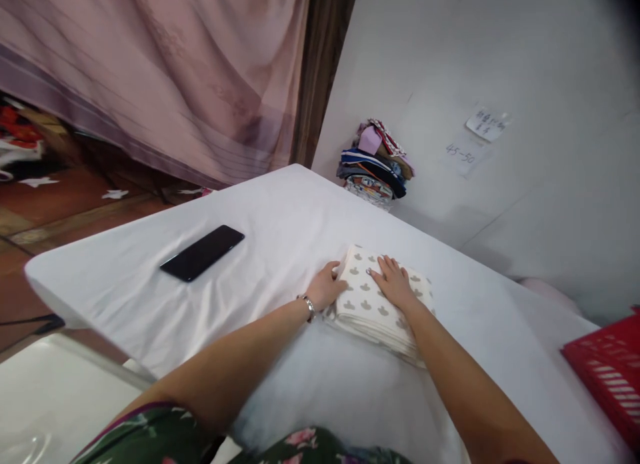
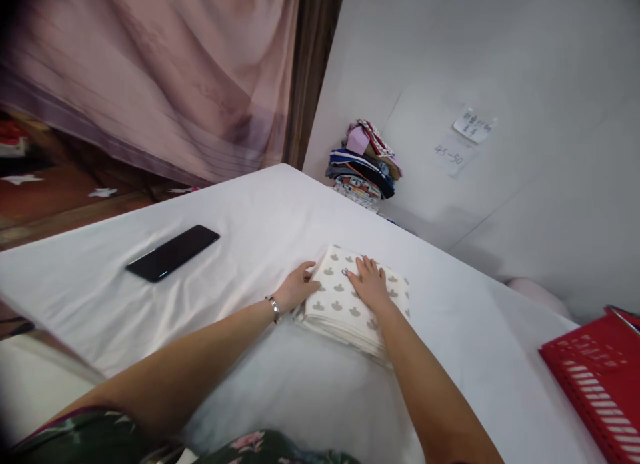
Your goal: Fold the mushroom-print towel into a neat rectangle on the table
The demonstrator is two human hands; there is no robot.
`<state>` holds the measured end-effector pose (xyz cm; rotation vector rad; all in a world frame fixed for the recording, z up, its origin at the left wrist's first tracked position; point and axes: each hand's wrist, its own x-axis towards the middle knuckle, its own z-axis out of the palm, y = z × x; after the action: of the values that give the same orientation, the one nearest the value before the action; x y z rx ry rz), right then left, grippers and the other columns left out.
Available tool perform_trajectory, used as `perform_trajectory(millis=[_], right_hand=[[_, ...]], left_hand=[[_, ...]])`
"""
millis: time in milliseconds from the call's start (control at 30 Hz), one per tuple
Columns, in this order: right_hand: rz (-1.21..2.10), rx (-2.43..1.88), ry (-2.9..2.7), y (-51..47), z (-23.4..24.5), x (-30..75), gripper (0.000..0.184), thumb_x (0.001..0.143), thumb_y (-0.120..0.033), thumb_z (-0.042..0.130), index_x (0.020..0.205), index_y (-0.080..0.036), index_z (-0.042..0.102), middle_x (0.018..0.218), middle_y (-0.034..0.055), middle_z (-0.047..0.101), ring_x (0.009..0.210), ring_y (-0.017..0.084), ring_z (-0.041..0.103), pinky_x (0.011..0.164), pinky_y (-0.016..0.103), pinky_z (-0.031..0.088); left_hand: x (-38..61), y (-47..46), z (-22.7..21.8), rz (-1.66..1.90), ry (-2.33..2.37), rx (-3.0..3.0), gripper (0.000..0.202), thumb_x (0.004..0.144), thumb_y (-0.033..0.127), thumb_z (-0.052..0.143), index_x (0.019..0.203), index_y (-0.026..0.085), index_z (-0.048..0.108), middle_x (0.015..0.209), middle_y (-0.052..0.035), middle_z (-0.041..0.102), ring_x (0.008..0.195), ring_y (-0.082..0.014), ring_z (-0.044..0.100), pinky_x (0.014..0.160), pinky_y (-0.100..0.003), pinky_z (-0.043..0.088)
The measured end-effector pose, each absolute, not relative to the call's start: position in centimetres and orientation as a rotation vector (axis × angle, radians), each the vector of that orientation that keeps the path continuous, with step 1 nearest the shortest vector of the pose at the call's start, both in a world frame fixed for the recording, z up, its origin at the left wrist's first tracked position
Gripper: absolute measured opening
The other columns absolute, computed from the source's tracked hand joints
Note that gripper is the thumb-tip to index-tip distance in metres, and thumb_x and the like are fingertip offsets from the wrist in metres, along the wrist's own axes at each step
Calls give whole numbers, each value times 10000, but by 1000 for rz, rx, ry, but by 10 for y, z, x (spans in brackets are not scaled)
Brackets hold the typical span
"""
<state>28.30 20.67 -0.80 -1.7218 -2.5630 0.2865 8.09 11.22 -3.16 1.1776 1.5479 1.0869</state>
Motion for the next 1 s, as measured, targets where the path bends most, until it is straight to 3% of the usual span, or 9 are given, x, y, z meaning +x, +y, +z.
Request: perform_trajectory(millis=[233, 367, 500, 633, 700, 767, 867, 1000], right_hand=[[195, -1809, -2522, 187, -2, 341, 619, 849, -573, 304, 1373, -243, 311, 1479, 58, 162, 1353, 247, 97, 1061, 486, 100], [302, -1923, -2281, 171, -3, 377, 593, 834, -549, 366, 1353, -263, 349, 1483, 33, 153, 1352, 253, 102, 1070, 486, 115], [629, -1920, -1946, 155, -8, 390, 629, 808, -524, 433, 1366, -251, 333, 1458, 29, 242, 1320, 215, 240, 1081, 363, 197], [750, -1792, -1930, 123, -5, 380, 631, 791, -496, 476, 1362, -265, 339, 1409, 20, 346, 1262, 219, 350, 1028, 348, 298], [769, -1732, -2072, 104, 4, 373, 628, 791, -503, 477, 1361, -276, 343, 1358, 32, 421, 1177, 232, 447, 939, 344, 386], [801, -1731, -2218, 94, 16, 368, 609, 807, -518, 450, 1364, -305, 329, 1168, 29, 585, 956, 213, 583, 802, 329, 452], [588, -1777, -2285, 102, 35, 363, 571, 833, -522, 398, 1352, -287, 353, 920, 24, 655, 752, 192, 608, 702, 318, 454], [309, -1590, -2323, 151, 42, 349, 537, 841, -496, 393, 1308, -231, 422, 1178, 77, 553, 1036, 226, 529, 870, 331, 401]], left_hand=[[77, 114, -31, 1096, 1534, 1175, 603, 708, 240, 565, 1277, 170, 382, 942, -49, 635, 780, -155, 607, 689, -246, 467], [78, 113, -24, 1088, 1549, 1186, 617, 701, 243, 570, 1282, 158, 379, 929, -51, 634, 772, -158, 609, 688, -256, 469], [78, 111, -8, 1099, 1583, 1180, 632, 686, 243, 586, 1279, 157, 388, 928, -51, 635, 778, -155, 610, 692, -249, 475], [60, 115, 6, 1133, 1646, 1118, 618, 680, 228, 594, 1267, 177, 407, 895, -37, 647, 743, -151, 616, 652, -240, 480], [43, 118, 8, 1127, 1644, 1031, 605, 672, 229, 606, 1247, 165, 428, 904, -47, 650, 728, -153, 620, 626, -236, 484], [26, 121, 7, 1070, 1596, 947, 589, 661, 257, 629, 1214, 149, 458, 929, -64, 651, 718, -158, 624, 608, -238, 490], [8, 123, 3, 975, 1542, 928, 587, 647, 343, 665, 1178, 158, 495, 962, -75, 654, 753, -172, 631, 618, -244, 497], [6, 120, 9, 908, 1598, 958, 687, 652, 473, 652, 1234, 165, 453, 1054, -98, 634, 862, -203, 624, 652, -255, 499]])
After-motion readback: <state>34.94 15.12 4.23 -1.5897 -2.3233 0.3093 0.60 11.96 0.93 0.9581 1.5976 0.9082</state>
